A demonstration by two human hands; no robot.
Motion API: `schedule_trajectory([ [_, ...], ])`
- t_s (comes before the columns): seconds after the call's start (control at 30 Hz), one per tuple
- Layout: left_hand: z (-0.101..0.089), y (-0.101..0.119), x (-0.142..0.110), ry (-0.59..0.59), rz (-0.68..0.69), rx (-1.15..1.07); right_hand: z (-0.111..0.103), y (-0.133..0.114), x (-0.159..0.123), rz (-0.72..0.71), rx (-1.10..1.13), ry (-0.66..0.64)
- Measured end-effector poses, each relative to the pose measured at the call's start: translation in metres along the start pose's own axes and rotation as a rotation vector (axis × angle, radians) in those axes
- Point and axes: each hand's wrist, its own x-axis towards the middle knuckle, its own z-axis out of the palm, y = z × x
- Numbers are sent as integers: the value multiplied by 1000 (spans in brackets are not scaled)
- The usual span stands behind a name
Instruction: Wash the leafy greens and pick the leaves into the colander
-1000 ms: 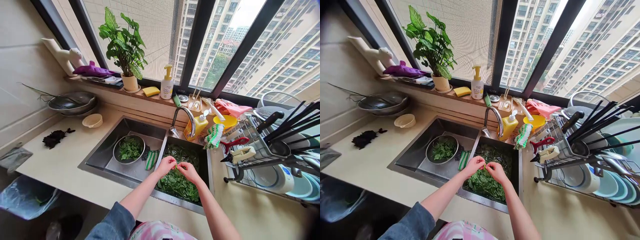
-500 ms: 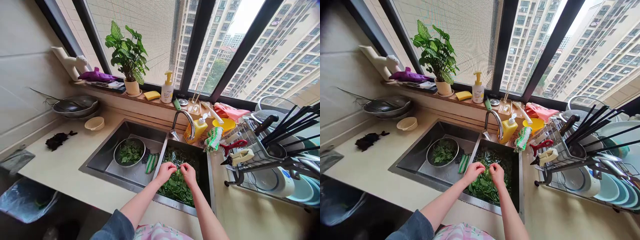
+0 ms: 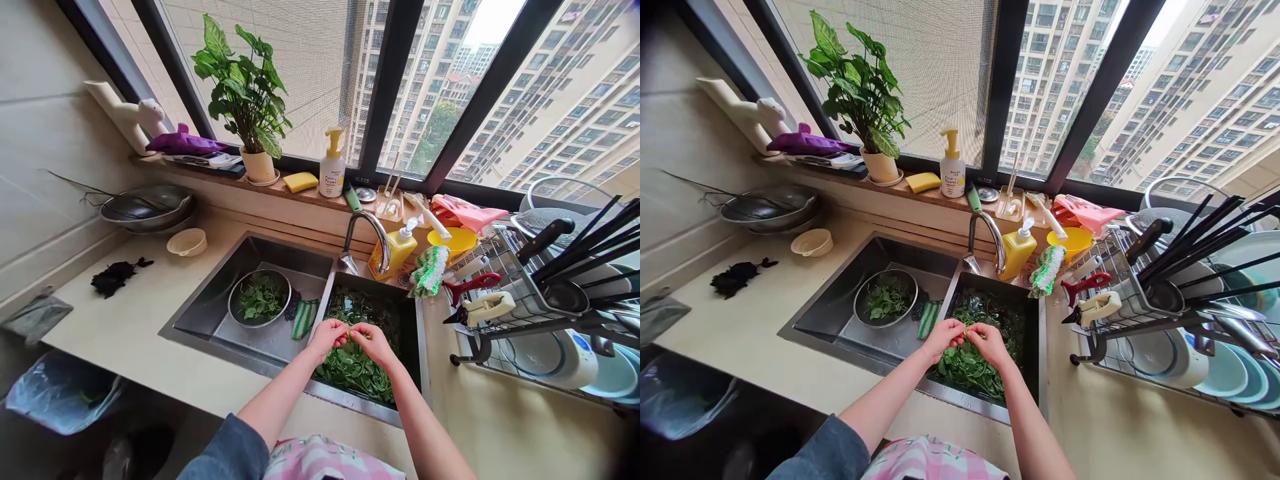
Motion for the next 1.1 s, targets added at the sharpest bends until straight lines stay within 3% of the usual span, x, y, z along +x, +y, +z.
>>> schedule_trajectory([
  [0.13, 4, -3, -1, -20, 27, 22, 7, 1, 0, 20, -157, 33],
  [0.23, 6, -5, -1, -13, 60, -7, 10, 7, 3, 82, -184, 225],
  [0.33, 6, -7, 0, 50, 58, -58, 14, 13, 5, 135, -71, 387],
  [0.47, 4, -12, 2, 154, 26, -190, 23, 18, 1, 69, 33, 206],
  [0.6, 7, -15, 4, 186, 34, -256, 30, 21, -4, 80, -10, 230],
  [0.77, 9, -16, 8, 166, 154, -93, 29, 28, 1, 71, -64, 181],
  [0.97, 5, -13, 10, 90, 306, 118, 24, 67, 13, 316, -220, 243],
  [1.1, -5, -12, 4, 80, 219, 94, 14, 96, 0, 346, -362, 62],
])
